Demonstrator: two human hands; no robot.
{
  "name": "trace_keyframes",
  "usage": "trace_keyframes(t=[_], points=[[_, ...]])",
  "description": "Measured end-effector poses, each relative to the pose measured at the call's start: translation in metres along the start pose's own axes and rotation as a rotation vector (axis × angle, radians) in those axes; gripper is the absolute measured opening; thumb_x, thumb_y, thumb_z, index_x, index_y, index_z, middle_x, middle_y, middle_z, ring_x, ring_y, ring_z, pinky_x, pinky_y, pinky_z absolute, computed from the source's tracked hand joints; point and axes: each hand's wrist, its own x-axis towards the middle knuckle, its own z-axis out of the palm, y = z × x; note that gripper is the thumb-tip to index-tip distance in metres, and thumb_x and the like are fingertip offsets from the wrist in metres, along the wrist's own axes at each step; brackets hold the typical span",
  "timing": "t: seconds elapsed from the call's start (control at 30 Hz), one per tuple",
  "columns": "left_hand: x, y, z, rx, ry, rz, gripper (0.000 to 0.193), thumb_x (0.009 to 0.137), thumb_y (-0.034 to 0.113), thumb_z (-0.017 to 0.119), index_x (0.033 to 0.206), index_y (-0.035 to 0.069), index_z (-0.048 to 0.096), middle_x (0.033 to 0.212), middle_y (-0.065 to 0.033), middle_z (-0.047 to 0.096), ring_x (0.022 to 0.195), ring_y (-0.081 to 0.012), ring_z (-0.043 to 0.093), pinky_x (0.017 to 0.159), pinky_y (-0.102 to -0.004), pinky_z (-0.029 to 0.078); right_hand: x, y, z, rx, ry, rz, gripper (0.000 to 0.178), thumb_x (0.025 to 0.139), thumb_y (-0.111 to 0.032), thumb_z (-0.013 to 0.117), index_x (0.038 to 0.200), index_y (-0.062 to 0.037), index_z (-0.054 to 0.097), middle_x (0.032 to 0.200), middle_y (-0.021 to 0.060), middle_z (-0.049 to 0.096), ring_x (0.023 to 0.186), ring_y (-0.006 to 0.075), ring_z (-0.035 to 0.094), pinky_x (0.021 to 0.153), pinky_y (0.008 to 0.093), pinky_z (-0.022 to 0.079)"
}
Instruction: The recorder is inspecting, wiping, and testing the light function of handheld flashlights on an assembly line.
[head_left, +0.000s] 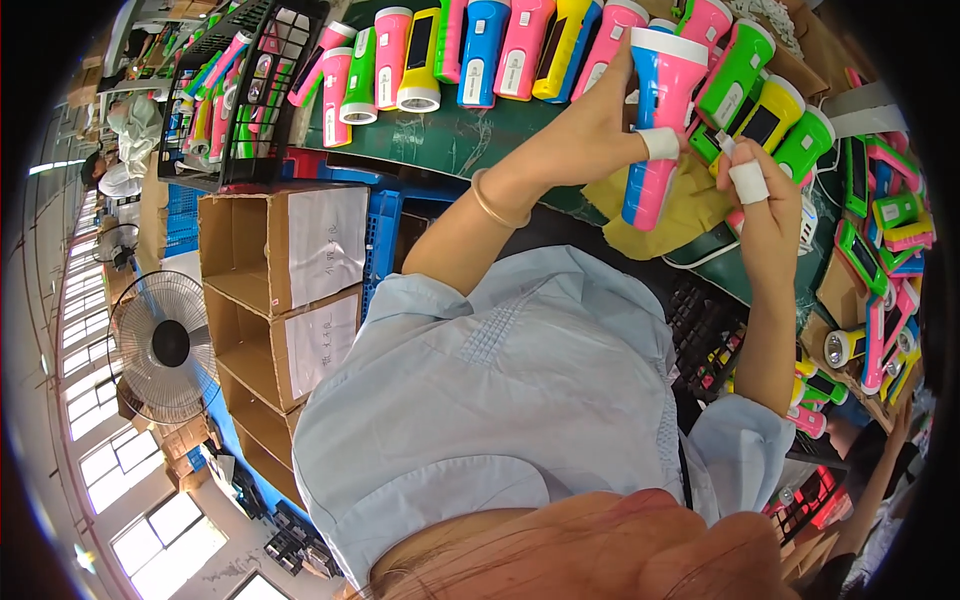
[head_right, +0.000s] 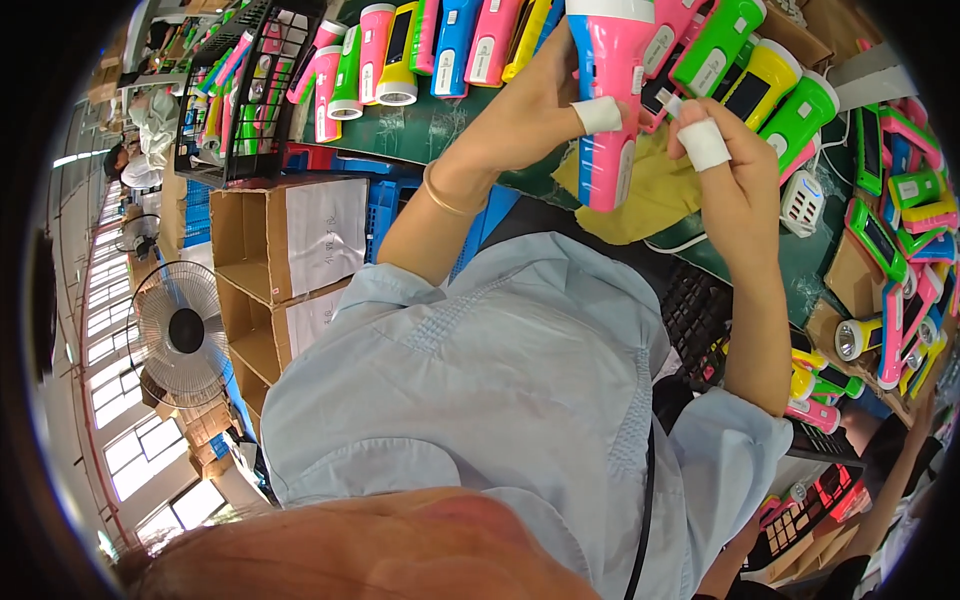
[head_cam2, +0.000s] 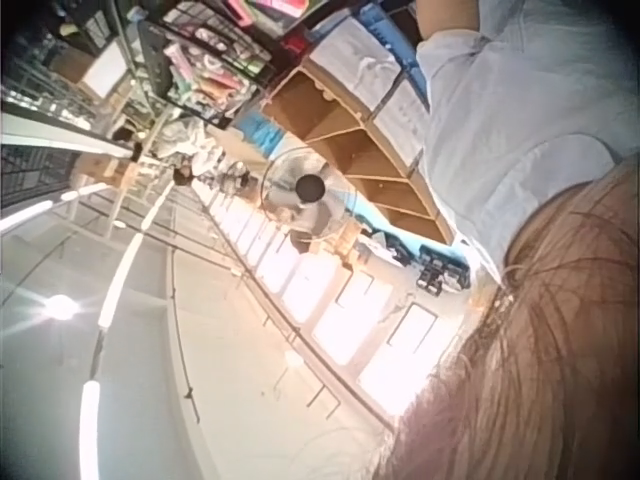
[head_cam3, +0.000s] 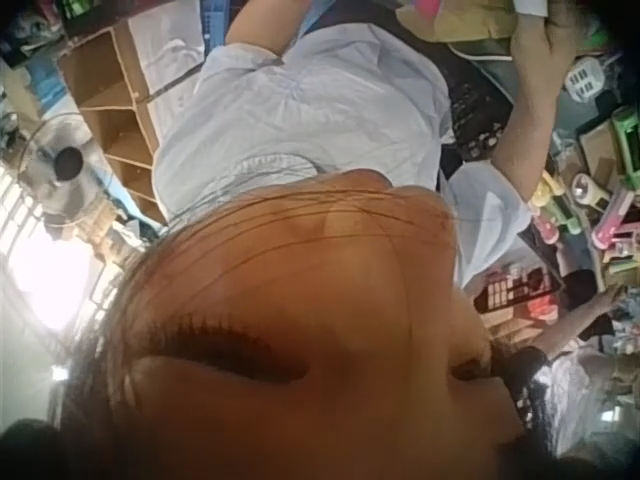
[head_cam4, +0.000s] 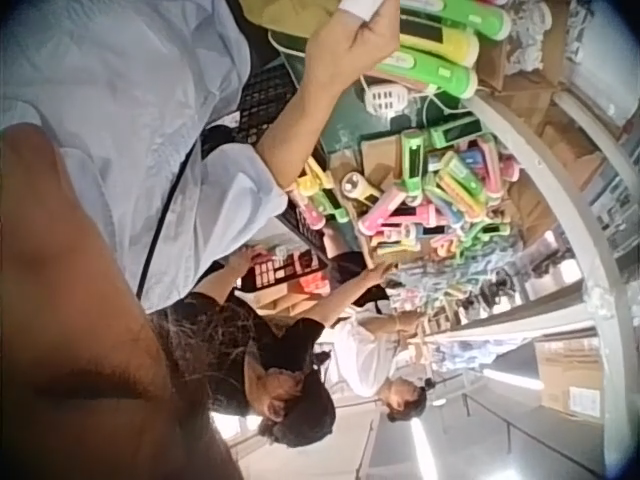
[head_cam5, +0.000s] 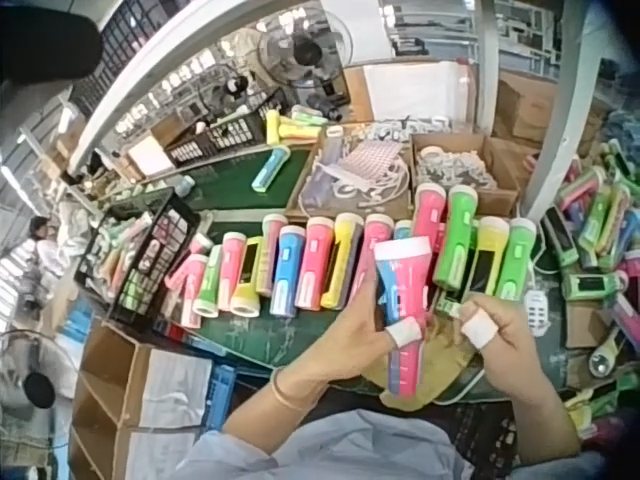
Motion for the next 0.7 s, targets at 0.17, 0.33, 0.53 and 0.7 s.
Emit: trace_keyframes(t=[0.17, 0.33, 0.53, 0.7], points=[[-0.002, 0.003, 0.005, 0.376, 0.095, 0.023, 0.066, 0.068, 0.017, 0.073, 0.119, -0.005, 0.036, 0.103, -0.0119, 0.054, 0.092, -0.0171, 0.056, 0.079, -0.0308, 0.048, 0.015, -0.011, 0.006, -0.089, -0.113, -0.143, 0.02, 0.088, -0.015, 0.05, 0.086, 0.003, 0.057, 0.068, 0.0021, 0.052, 0.063, 0.0073, 0.045, 0.057, 0.0211, 0.036], [-0.003, 0.006, 0.008, 0.448, 0.117, -0.033, 0.063, 0.065, 0.021, 0.074, 0.111, -0.004, 0.041, 0.096, -0.0127, 0.056, 0.087, -0.0162, 0.056, 0.073, -0.028, 0.048, 0.014, -0.017, 0.011, -0.37, -0.019, -0.185, 0.019, 0.085, -0.015, 0.052, 0.08, 0.0033, 0.056, 0.061, 0.0086, 0.047, 0.055, 0.0147, 0.046, 0.05, 0.0261, 0.036], [-0.002, -0.004, 0.02, 0.583, 0.234, 0.041, 0.064, 0.064, 0.02, 0.072, 0.109, -0.008, 0.037, 0.09, -0.0185, 0.055, 0.085, -0.0267, 0.057, 0.073, -0.0334, 0.047, 0.017, -0.01, 0.03, -0.696, 0.203, -0.337, 0.017, 0.083, -0.015, 0.055, 0.079, 0.001, 0.053, 0.068, 0.0162, 0.054, 0.061, 0.0329, 0.053, 0.052, 0.0378, 0.04], [0.004, -0.003, 0.01, 0.594, 0.176, -0.018, 0.066, 0.065, 0.023, 0.073, 0.111, -0.006, 0.035, 0.092, -0.0175, 0.054, 0.083, -0.0269, 0.058, 0.071, -0.0337, 0.047, 0.011, -0.02, 0.027, -0.574, 0.168, -0.275, 0.011, 0.082, -0.006, 0.051, 0.092, -0.0022, 0.055, 0.078, 0.0138, 0.059, 0.06, 0.0276, 0.055, 0.053, 0.0326, 0.042]])
